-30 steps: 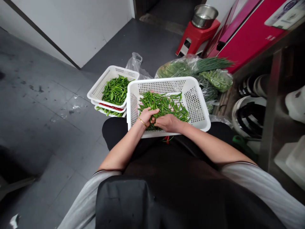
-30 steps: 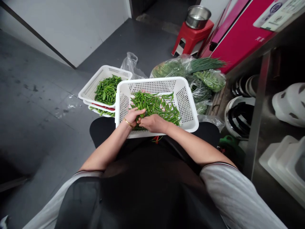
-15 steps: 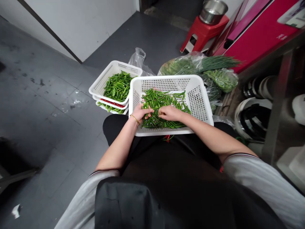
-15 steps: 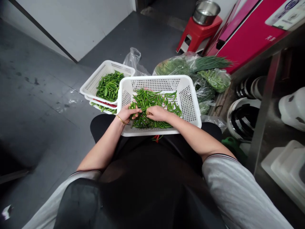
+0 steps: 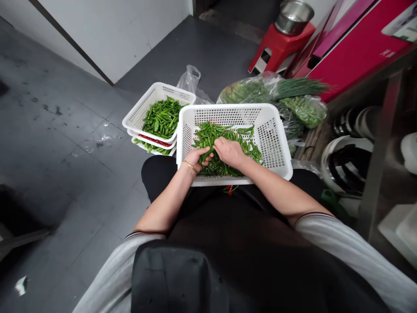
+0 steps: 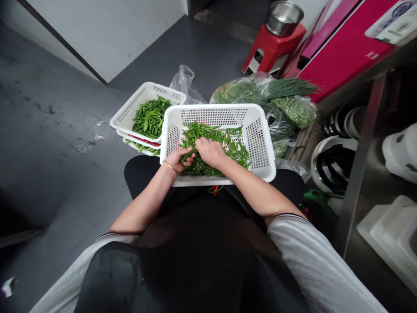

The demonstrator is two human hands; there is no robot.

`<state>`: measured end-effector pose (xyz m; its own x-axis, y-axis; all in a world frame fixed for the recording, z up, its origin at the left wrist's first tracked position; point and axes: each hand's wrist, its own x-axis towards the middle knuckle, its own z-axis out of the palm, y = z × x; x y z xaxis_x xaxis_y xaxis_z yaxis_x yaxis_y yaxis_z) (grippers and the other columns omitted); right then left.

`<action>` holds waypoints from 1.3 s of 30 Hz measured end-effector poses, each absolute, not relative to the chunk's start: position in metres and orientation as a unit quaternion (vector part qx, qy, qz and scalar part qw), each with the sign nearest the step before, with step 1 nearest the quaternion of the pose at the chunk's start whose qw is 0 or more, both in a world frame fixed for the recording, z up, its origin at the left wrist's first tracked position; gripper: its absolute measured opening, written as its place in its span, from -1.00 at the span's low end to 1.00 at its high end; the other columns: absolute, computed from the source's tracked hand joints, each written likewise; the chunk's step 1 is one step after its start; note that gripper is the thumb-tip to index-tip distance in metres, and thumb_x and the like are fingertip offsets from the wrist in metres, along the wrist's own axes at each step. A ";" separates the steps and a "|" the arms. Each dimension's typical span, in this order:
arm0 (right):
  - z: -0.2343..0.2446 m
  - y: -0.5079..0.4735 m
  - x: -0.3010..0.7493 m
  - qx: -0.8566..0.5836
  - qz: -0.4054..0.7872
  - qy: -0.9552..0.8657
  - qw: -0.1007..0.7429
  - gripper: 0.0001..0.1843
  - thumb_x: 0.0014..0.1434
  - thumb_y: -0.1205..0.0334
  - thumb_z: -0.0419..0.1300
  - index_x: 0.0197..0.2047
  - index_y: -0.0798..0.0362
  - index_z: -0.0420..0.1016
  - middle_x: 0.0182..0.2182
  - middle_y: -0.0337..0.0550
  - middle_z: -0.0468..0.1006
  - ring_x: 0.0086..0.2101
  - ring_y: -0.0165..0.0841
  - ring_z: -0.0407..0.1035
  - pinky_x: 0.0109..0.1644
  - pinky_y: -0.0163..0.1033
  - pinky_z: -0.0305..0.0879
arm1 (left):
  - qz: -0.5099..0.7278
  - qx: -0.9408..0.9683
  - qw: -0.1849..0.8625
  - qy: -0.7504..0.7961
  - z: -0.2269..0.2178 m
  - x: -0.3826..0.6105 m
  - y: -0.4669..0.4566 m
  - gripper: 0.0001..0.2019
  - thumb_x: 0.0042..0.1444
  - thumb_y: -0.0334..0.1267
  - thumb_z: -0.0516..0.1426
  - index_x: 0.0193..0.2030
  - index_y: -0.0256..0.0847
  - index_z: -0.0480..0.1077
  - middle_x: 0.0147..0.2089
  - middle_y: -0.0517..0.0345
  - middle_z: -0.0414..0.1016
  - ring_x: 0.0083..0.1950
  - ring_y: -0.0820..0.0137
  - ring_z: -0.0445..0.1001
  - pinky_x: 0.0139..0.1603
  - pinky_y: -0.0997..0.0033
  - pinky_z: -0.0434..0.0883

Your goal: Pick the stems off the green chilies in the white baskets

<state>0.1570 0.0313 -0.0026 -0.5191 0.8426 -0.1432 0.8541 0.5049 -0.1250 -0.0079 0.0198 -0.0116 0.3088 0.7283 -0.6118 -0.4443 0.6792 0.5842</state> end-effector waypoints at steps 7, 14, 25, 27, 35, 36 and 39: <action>-0.031 0.041 0.159 0.391 -0.129 0.885 0.217 -0.68 0.29 0.31 -0.05 -0.03 0.11 0.47 -0.07 0.12 0.45 -0.22 -0.22 0.46 -0.22 -0.22 0.26 | 0.423 0.197 0.784 0.409 -0.008 -0.031 0.024 -0.63 -0.17 -0.14 0.34 -0.26 -0.27 0.38 -0.49 0.17 0.41 -0.55 0.55 0.31 -0.64 0.61 0.13; -0.021 0.053 0.175 0.459 -0.168 0.869 0.076 -0.75 0.27 0.24 0.03 -0.10 0.12 0.48 -0.12 0.02 0.51 -0.18 -0.27 0.43 -0.10 -0.25 0.28 | 0.413 0.232 0.772 0.423 -0.018 -0.015 0.029 -0.68 -0.28 -0.41 0.31 -0.46 -0.26 0.22 -0.62 0.35 0.19 -0.66 0.66 0.13 -0.71 0.66 -0.04; -0.020 0.061 0.173 0.481 -0.353 0.800 -0.065 -0.90 0.15 0.35 0.07 -0.30 0.12 0.41 -0.47 -0.14 0.53 -0.44 -0.38 0.45 -0.30 -0.33 0.33 | 0.421 0.229 0.716 0.508 -0.017 -0.008 0.031 -0.71 -0.28 -0.39 0.27 -0.41 -0.29 0.26 -0.49 0.16 0.47 -0.49 0.48 0.47 -0.50 0.56 0.38; -0.006 0.064 0.176 0.489 -0.394 0.760 -0.168 -0.92 0.13 0.35 0.05 -0.33 0.09 0.36 -0.58 -0.26 0.46 -0.54 -0.44 0.37 -0.40 -0.37 0.27 | 0.422 0.239 0.726 0.487 -0.014 0.007 0.031 -0.65 -0.30 -0.38 0.31 -0.35 -0.28 0.28 -0.46 0.16 0.50 -0.45 0.44 0.51 -0.41 0.47 0.44; -0.006 0.053 0.169 0.504 -0.099 0.853 -0.098 -0.71 0.27 0.17 -0.03 -0.22 0.12 0.47 -0.18 0.04 0.50 -0.25 -0.28 0.40 -0.25 -0.26 0.24 | 0.366 0.254 0.746 0.495 -0.014 0.012 0.033 -0.64 -0.34 -0.28 0.33 -0.40 -0.26 0.28 -0.60 0.25 0.36 -0.65 0.55 0.26 -0.65 0.57 0.12; -0.013 0.053 0.169 0.514 -0.108 0.850 -0.050 -0.67 0.30 0.10 -0.03 -0.17 0.12 0.48 -0.17 0.05 0.51 -0.23 -0.26 0.41 -0.24 -0.25 0.25 | 0.361 0.268 0.732 0.512 -0.016 0.007 0.033 -0.66 -0.33 -0.30 0.32 -0.40 -0.26 0.30 -0.59 0.25 0.36 -0.63 0.54 0.26 -0.63 0.54 0.15; -0.040 0.053 0.166 0.498 -0.152 0.847 0.108 -0.57 0.24 -0.06 0.07 -0.07 0.13 0.48 -0.15 0.10 0.53 -0.21 -0.19 0.45 -0.22 -0.23 0.29 | 0.350 0.393 0.599 0.604 -0.025 -0.007 0.039 -0.72 -0.33 -0.39 0.29 -0.40 -0.25 0.35 -0.54 0.25 0.36 -0.53 0.47 0.32 -0.45 0.43 0.31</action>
